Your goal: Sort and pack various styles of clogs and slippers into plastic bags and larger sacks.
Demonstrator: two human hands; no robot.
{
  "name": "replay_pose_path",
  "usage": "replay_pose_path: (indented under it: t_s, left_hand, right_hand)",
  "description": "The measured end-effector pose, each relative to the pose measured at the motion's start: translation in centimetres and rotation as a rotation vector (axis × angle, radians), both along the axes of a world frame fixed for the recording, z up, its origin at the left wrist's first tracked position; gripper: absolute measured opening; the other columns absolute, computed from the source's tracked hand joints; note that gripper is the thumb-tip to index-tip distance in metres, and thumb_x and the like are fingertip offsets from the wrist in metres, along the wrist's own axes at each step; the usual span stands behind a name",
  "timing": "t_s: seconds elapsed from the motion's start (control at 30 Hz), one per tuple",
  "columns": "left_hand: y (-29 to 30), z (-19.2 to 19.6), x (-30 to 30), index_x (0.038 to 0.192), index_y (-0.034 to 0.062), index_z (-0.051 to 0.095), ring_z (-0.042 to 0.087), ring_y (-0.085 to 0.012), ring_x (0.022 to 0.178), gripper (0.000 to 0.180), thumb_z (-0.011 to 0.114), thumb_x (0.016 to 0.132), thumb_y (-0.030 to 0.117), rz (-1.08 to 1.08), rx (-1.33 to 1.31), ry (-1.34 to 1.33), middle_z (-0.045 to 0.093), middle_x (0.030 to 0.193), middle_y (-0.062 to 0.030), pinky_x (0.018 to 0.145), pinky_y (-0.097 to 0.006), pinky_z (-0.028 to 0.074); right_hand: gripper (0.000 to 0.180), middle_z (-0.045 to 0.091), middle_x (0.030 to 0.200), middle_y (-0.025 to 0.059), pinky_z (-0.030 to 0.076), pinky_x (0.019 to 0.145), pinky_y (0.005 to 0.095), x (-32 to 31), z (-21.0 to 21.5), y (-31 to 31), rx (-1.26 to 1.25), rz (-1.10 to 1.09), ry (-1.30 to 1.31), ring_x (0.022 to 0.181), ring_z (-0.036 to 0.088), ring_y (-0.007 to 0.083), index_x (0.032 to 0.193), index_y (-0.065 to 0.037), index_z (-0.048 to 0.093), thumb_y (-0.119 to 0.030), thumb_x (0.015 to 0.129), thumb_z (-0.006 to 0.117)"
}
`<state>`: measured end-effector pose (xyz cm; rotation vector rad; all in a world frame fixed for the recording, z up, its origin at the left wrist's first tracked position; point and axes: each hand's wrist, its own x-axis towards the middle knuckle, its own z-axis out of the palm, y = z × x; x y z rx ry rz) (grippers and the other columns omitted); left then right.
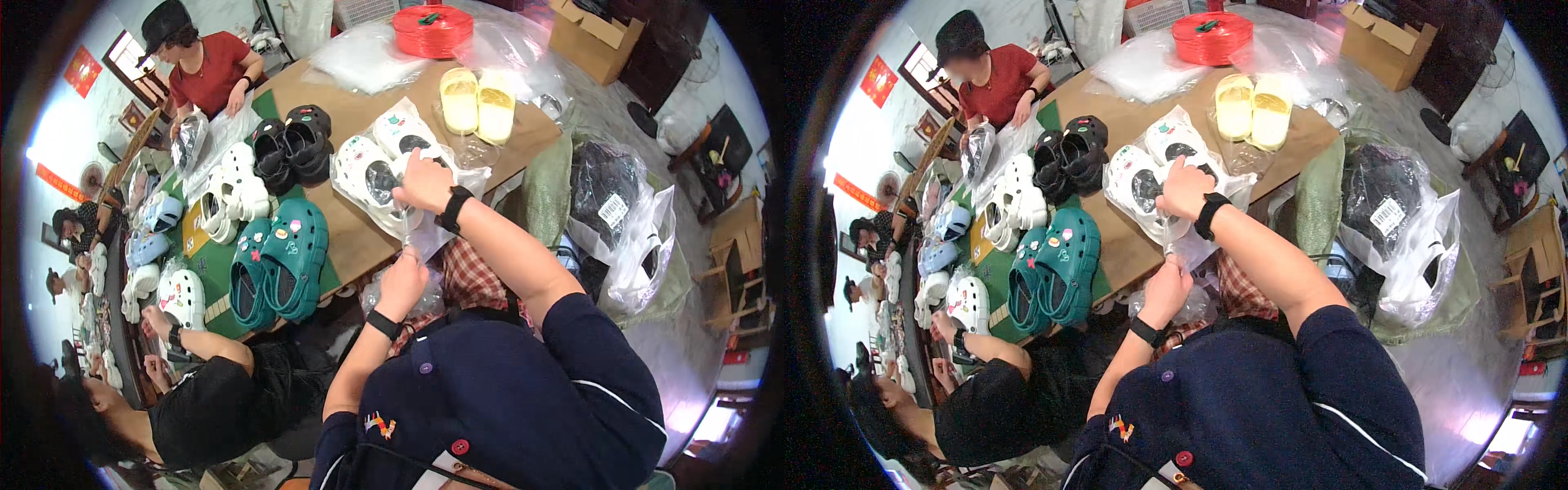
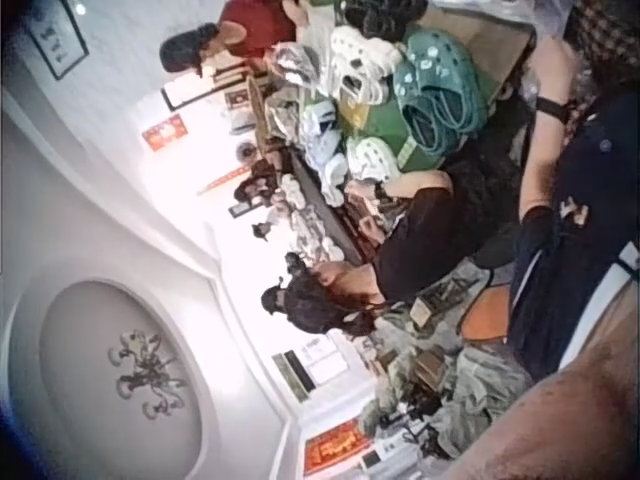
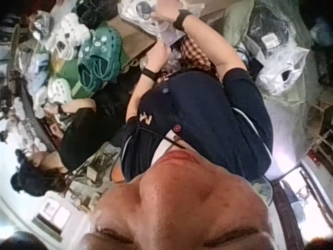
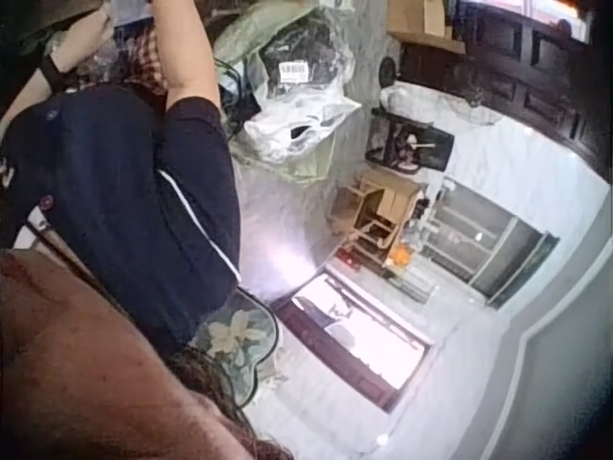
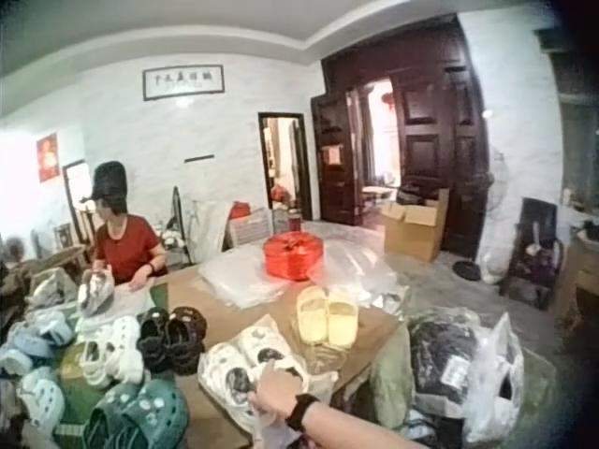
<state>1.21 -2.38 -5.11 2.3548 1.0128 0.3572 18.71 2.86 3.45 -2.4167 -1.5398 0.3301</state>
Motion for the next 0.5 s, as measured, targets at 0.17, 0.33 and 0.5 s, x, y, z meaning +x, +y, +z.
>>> replay_pose_path:
  t_s: [0.17, 0.33, 0.5]
  left_hand:
    - [-1.2, 0.0, 1.2, 0.096, 0.0048, 0.05, 0.061, -0.041, 0.078, 0.019, 0.053, 0.082, 0.017, -0.109, -0.031, 0.05, 0.062, 0.086, -0.022, 0.068, -0.05, 0.049]
    - [-1.0, -0.7, 2.5, 0.096, 0.0046, 0.05, 0.061, -0.0406, 0.079, 0.02, 0.054, 0.082, 0.018, -0.15, -0.018, -0.021, 0.062, 0.089, -0.0214, 0.069, -0.05, 0.049]
    - [-0.8, 0.1, 2.3, 0.098, 0.0033, 0.049, 0.061, -0.0415, 0.083, 0.022, 0.055, 0.083, 0.019, -0.11, -0.102, 0.009, 0.062, 0.09, -0.0233, 0.07, -0.05, 0.048]
  right_hand:
    - [0.069, 0.061, 0.103, 0.0202, 0.048, 0.081, 0.0461, 0.7, 1.3, 0.2, 0.011, 0.012, -0.112, 0.095, 0.061, 0.0349, 0.122, 0.005, 0.05, -0.037, 0.069, 0.068]
    - [0.055, 0.057, 0.109, 0.0173, 0.04, 0.089, 0.042, 0.7, 4.6, 2.1, 0.047, 0.11, -0.279, 0.105, 0.052, 0.0312, 0.097, -0.003, 0.068, -0.047, 0.064, 0.071]
    - [0.053, 0.058, 0.117, 0.0145, 0.037, 0.092, 0.0436, -0.5, 2.7, 4.7, -0.222, 0.138, -0.202, 0.112, 0.05, 0.0301, 0.105, -0.008, 0.068, -0.047, 0.069, 0.069]
